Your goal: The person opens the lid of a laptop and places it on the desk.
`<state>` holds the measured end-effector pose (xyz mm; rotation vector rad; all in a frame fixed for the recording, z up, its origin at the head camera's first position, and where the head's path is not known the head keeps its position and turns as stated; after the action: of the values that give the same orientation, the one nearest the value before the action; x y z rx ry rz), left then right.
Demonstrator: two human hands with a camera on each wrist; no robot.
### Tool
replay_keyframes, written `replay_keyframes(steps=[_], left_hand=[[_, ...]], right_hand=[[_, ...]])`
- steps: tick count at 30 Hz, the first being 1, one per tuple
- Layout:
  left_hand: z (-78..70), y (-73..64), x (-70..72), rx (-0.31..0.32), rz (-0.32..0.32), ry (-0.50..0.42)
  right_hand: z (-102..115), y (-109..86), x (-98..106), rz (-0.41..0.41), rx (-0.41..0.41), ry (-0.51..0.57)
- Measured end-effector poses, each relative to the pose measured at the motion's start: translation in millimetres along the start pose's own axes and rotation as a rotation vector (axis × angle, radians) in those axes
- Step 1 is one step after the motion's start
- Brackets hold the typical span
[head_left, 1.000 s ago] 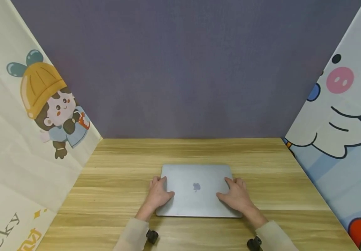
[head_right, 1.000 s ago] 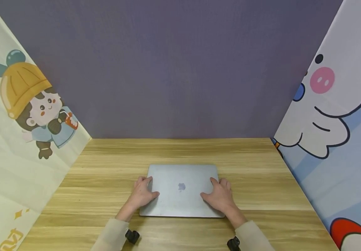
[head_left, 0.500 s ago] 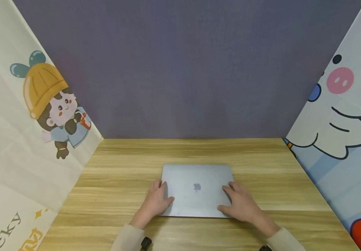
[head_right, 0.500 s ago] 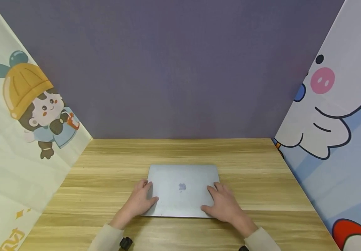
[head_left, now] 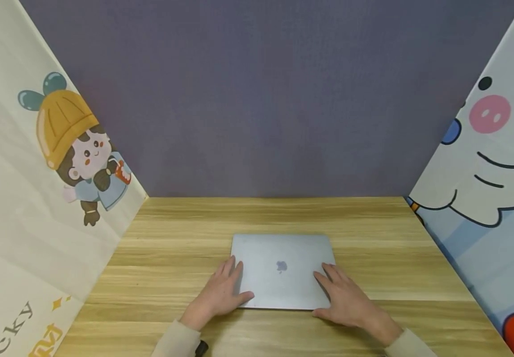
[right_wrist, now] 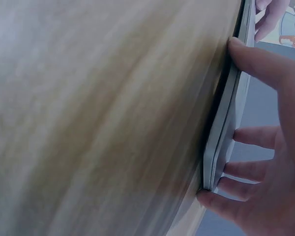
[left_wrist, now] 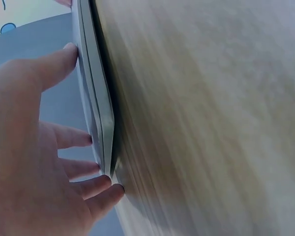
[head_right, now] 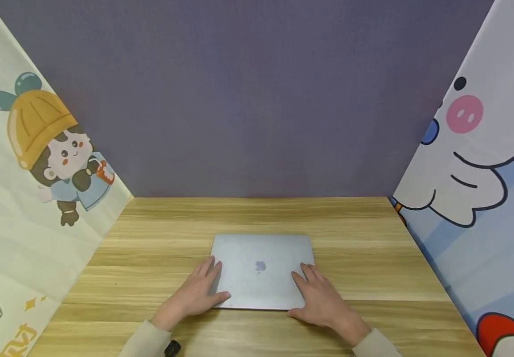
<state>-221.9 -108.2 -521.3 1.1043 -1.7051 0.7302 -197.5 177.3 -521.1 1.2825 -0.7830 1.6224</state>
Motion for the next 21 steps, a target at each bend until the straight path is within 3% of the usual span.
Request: replay_keyframes(steps=[21], left_hand=[[1.0,0.8,-1.4,0.001,0.049,0.002]], right_hand=[[2.8,2.1,5.8,-0.064,0.018,-0.055]])
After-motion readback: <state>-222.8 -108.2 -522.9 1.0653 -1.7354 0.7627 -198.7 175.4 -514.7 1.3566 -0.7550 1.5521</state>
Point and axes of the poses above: each hand's wrist, its own y-axis towards the middle knuckle, its own x-axis out of the back of the hand, z = x × y, the point moved 8 cm from there along y, towards the middle knuckle, and after that the axes turned 3 degrees about -z, right-handed, at the moved point
